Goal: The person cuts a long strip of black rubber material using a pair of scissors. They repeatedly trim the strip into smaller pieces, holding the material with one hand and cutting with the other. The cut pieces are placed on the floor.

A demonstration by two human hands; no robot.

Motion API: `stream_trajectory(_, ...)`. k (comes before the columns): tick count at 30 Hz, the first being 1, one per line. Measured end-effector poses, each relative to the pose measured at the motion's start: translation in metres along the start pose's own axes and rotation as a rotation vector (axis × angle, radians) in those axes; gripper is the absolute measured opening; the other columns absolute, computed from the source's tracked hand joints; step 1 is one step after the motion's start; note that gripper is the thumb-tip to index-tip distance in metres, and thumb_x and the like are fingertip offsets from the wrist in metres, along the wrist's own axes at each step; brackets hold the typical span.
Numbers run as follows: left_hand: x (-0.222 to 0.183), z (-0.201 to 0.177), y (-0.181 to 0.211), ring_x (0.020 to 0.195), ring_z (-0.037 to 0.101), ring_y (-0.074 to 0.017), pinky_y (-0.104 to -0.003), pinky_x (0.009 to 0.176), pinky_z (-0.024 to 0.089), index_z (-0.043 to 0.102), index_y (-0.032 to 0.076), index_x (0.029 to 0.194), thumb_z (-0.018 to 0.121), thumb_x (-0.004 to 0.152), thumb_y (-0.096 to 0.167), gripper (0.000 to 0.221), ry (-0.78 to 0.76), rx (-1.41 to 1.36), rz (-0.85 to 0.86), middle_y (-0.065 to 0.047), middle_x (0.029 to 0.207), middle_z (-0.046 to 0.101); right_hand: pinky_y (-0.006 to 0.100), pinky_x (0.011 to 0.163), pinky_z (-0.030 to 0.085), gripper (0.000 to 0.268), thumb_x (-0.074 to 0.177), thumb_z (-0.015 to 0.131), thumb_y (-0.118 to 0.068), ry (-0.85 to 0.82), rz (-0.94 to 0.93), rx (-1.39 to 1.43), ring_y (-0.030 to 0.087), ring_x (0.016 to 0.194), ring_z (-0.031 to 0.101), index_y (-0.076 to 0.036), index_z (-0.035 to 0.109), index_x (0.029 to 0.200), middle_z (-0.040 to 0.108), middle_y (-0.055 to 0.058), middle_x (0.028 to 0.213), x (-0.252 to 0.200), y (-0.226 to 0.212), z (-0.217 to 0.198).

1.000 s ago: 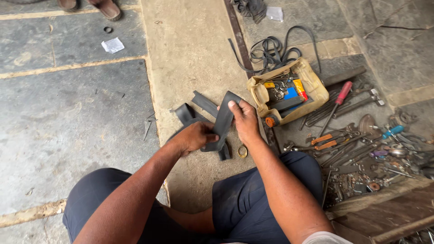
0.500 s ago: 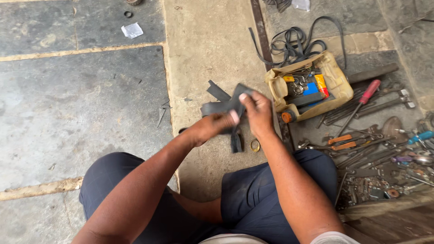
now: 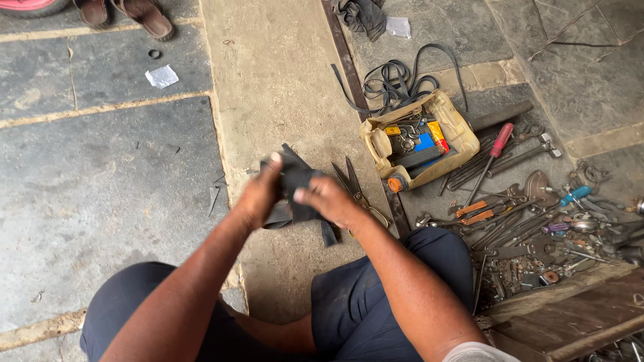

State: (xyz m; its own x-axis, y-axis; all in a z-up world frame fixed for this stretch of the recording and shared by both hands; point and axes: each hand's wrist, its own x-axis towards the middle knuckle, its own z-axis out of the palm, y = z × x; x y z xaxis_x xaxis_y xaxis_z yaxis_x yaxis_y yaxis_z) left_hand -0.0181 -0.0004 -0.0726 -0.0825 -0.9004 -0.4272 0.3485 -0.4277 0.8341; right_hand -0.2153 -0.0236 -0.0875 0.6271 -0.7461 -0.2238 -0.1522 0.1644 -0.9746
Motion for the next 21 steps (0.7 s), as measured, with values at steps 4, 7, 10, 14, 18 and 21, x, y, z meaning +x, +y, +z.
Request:
stream_trajectory(4, -0.017, 0.022, -0.023, 0.115, 0.067, -0.0259, -0.045, 0.106, 0.048, 0.061, 0.003, 0.134, 0.065, 0.097, 0.050, 0.060, -0.322, 0.598, -0.080, -0.016, 0.123, 0.071, 0.036, 0.082, 0.061, 0.038, 0.099, 0.067, -0.035, 0.302, -0.195, 0.320, 0.017, 0.087, 0.074, -0.002, 0.068, 0.115, 0.077, 0.012, 0.102, -0.003, -0.009, -0.020)
stream_trajectory(7, -0.024, 0.035, -0.015, 0.105, 0.074, -0.0259, -0.043, 0.103, 0.050, 0.075, 0.004, 0.121, 0.066, 0.091, 0.049, 0.055, -0.356, 0.908, -0.110, -0.014, 0.110, 0.081, 0.038, 0.077, 0.062, 0.045, 0.096, 0.064, -0.044, 0.372, -0.162, 0.352, 0.018, 0.082, 0.075, -0.005, 0.066, 0.120, 0.077, 0.012, 0.098, -0.004, -0.007, -0.030)
stream_trajectory(10, -0.019, 0.034, 0.001, 0.103, 0.075, -0.0243, -0.041, 0.104, 0.051, 0.073, 0.005, 0.122, 0.063, 0.094, 0.046, 0.051, -0.201, 0.745, -0.082, -0.011, 0.107, 0.080, 0.035, 0.071, 0.056, 0.052, 0.107, 0.057, -0.052, 0.206, -0.080, 0.491, 0.014, 0.080, 0.068, -0.004, 0.067, 0.125, 0.073, 0.009, 0.097, -0.005, 0.001, -0.032)
stream_trajectory(14, -0.005, 0.016, 0.022, 0.105, 0.073, -0.0253, -0.042, 0.102, 0.056, 0.062, 0.001, 0.128, 0.064, 0.095, 0.042, 0.053, 0.136, 0.233, 0.092, -0.013, 0.109, 0.077, 0.036, 0.095, 0.061, 0.052, 0.103, 0.060, -0.046, -0.307, 0.000, 0.365, 0.020, 0.098, 0.078, 0.004, 0.070, 0.114, 0.079, 0.016, 0.106, -0.008, 0.005, -0.025)
stream_trajectory(18, -0.006, 0.001, 0.026, 0.104, 0.072, -0.0303, -0.047, 0.098, 0.059, 0.061, -0.002, 0.128, 0.063, 0.093, 0.041, 0.056, 0.207, -0.004, 0.110, -0.017, 0.109, 0.075, 0.035, 0.086, 0.061, 0.042, 0.092, 0.071, -0.035, -0.322, 0.072, -0.023, 0.019, 0.090, 0.076, 0.001, 0.070, 0.115, 0.079, 0.016, 0.099, -0.006, 0.000, -0.011)
stream_trajectory(21, -0.009, 0.005, 0.017, 0.097, 0.064, -0.0274, -0.047, 0.094, 0.057, 0.059, 0.003, 0.135, 0.048, 0.104, 0.054, 0.060, 0.153, 0.104, -0.144, -0.018, 0.114, 0.069, 0.035, 0.084, 0.061, 0.038, 0.097, 0.069, -0.031, -0.129, 0.029, 0.120, 0.018, 0.088, 0.074, 0.001, 0.069, 0.116, 0.076, 0.014, 0.100, -0.001, -0.001, -0.005)
